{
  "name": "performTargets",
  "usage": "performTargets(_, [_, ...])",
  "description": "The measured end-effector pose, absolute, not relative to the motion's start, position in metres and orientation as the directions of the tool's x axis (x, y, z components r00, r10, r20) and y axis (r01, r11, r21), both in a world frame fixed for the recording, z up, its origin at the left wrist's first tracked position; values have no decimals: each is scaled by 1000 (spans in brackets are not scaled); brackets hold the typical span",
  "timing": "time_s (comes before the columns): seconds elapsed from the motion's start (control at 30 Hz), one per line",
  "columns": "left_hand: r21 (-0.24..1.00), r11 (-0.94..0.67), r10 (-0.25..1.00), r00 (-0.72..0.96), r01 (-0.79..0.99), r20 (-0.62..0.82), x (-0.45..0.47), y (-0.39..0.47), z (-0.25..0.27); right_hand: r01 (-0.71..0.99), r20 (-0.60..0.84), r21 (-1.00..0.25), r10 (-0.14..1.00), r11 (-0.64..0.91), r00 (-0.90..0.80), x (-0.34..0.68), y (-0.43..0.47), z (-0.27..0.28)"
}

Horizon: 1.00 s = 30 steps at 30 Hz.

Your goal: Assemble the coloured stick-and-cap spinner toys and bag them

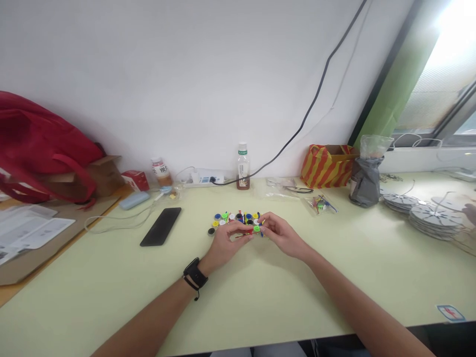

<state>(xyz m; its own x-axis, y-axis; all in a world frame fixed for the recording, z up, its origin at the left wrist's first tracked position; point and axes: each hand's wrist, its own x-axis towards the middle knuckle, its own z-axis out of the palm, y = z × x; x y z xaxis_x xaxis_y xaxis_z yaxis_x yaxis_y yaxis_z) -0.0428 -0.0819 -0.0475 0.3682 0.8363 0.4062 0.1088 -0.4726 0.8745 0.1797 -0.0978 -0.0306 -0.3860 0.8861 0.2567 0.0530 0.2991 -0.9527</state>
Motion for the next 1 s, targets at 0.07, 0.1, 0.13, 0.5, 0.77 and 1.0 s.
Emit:
performTargets(0.07, [850,-512,817,377,124,437,-43,-83,-46,48,254,-954,886,295,-389,180,-97,-31])
performTargets(0.1, [837,-533,803,388,129,452,-43,-83,-45,47,253,-955,885,294,-391,180,-97,-31])
performTargets(0.13, [827,-547,792,401,129,461,-42,-84,-44,46,253,-955,884,294,-393,179,-97,-31])
performTargets(0.5, [864,-493,792,464,103,397,-41,-89,-36,56,247,-956,892,288,-378,179,-96,-32])
performTargets(0.77, [956,-291,812,520,-34,266,-37,-96,-28,-30,244,-968,906,249,-345,176,-95,-34])
performTargets(1.0, [988,-147,882,447,-40,149,-38,-90,-34,200,375,-893,912,404,-167,179,-96,-36])
